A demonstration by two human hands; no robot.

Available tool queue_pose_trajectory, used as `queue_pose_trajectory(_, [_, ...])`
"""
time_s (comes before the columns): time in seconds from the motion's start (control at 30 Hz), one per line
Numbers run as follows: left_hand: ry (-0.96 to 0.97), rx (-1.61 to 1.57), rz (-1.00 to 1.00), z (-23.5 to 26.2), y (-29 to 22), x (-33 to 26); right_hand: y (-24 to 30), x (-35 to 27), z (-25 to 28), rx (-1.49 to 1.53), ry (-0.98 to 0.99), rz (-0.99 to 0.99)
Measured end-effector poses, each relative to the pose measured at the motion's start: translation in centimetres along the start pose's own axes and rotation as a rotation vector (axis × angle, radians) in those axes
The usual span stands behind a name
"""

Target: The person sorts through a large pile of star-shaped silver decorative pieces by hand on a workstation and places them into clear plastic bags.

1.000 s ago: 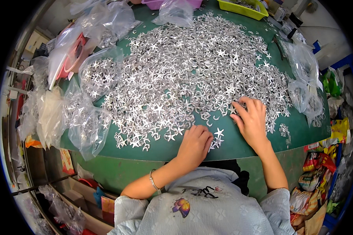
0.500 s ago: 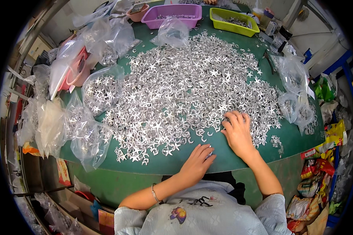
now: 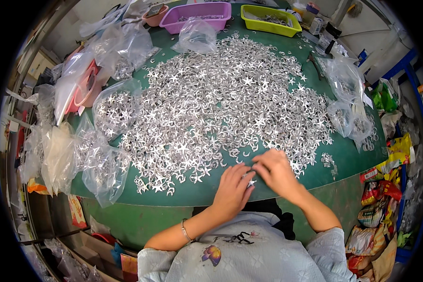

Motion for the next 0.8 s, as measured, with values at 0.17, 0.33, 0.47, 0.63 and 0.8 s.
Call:
queue_pose_trajectory(0.17, [0.173,0.188,-0.075,-1.9,-0.7,0.2,-3.5,1.9,4.5,-0.396,-0.205,-0.181])
queue_pose_trajectory(0.33, [0.182,0.125,-0.051,-1.7,-0.2,-0.1,-4.0,2.0,4.5,-0.427,-0.211,-0.181])
queue_pose_trajectory(0.47, [0.150,0.100,-0.030,-1.4,-0.2,0.0,-4.5,1.4,5.2,-0.237,-0.269,-0.162])
queue_pose_trajectory(0.63, [-0.002,0.001,0.025,0.1,0.3,0.0,-3.2,0.2,3.6,0.075,-0.162,-0.171])
queue_pose_trajectory(0.8, [-0.013,-0.031,0.017,0.1,-0.4,0.7,0.1,-0.3,-0.9,-0.001,0.298,-0.009])
Point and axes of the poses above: each hand's wrist, its own x-axis towards the middle knuckle, its own z-axis out of the back of the hand, y = z × x, the point moved 8 cm from there along x, towards the middle knuckle, and after that the axes turned 10 degrees about y, right-handed, at the moved point
